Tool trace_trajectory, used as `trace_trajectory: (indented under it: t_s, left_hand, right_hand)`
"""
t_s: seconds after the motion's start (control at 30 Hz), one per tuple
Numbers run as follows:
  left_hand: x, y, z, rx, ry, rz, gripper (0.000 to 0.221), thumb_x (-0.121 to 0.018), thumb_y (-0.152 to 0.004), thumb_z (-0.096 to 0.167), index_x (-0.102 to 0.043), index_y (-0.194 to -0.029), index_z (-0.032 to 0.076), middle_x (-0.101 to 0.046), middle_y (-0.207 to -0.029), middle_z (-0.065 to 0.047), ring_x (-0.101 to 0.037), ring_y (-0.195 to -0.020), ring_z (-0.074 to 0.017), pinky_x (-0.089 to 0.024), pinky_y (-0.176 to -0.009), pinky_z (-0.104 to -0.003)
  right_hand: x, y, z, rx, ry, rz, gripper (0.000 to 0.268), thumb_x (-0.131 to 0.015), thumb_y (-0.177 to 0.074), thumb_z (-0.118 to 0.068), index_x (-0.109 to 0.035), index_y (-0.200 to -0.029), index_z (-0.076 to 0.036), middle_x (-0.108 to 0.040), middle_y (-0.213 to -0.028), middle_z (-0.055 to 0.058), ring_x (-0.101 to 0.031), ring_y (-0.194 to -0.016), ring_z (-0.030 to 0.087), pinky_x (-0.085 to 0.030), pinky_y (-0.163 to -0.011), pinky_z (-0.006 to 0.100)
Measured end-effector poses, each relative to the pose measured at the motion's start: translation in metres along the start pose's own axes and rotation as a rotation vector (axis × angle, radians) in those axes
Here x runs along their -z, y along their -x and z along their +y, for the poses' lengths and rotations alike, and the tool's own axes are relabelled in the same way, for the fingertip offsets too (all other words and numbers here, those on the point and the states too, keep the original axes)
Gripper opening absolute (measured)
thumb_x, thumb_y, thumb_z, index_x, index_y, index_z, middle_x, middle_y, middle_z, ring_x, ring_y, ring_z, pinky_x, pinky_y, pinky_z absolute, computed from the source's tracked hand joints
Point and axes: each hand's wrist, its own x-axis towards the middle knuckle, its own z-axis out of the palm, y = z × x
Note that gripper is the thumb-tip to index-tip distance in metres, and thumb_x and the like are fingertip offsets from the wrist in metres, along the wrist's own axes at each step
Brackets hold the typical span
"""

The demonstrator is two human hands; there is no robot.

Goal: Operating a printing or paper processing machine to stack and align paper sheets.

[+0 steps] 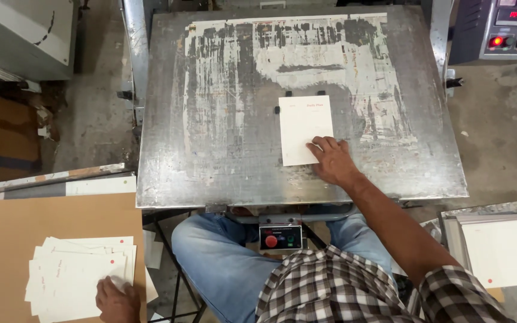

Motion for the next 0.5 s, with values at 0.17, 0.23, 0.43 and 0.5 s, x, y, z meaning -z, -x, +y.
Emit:
trace_trajectory:
  t_s: [0.17, 0.23, 0.43, 0.5]
  left_hand:
    - [0.006, 0.027, 0.031, -0.061, -0.033, 0.110, 0.054, -0.065, -0.087, 0.014, -0.062, -0.140, 0.005, -0.061, -0.148, -0.020, -0.060, -0.129, -0.0421, -0.052, -0.099, -0.056]
    - [0.004, 0.043, 0.043, -0.142, 0.010, 0.171, 0.050, -0.062, -0.092, 0.009, -0.063, -0.141, 0.005, -0.062, -0.145, -0.020, -0.063, -0.126, -0.0407, -0.054, -0.102, -0.051]
    - [-0.012, 0.083, 0.068, -0.217, 0.073, 0.135, 0.051, -0.069, -0.078, 0.008, -0.066, -0.128, -0.001, -0.065, -0.137, -0.023, -0.066, -0.118, -0.0437, -0.054, -0.099, -0.054]
    - [-0.018, 0.090, 0.072, -0.192, 0.156, 0.130, 0.048, -0.068, -0.075, 0.007, -0.068, -0.123, 0.004, -0.068, -0.133, -0.019, -0.067, -0.113, -0.0425, -0.055, -0.096, -0.052]
  right_hand:
    - [0.011, -0.004, -0.002, -0.069, -0.096, -0.043, 0.079, -0.063, -0.086, -0.057, -0.048, -0.147, -0.008, -0.049, -0.146, 0.013, -0.040, -0.137, 0.030, -0.028, -0.105, 0.068]
    - [0.002, -0.008, 0.004, -0.057, -0.117, -0.017, 0.081, -0.056, -0.090, -0.062, -0.046, -0.150, -0.008, -0.052, -0.145, 0.014, -0.041, -0.138, 0.030, -0.028, -0.105, 0.068]
    - [-0.004, -0.030, 0.005, -0.093, -0.076, 0.033, 0.081, -0.045, -0.098, -0.066, -0.039, -0.156, -0.009, -0.058, -0.142, 0.018, -0.039, -0.141, 0.033, -0.025, -0.105, 0.071]
    - [0.003, -0.039, 0.003, -0.113, -0.061, 0.016, 0.083, -0.040, -0.099, -0.068, -0.037, -0.156, -0.008, -0.064, -0.133, 0.019, -0.040, -0.143, 0.033, -0.023, -0.104, 0.073]
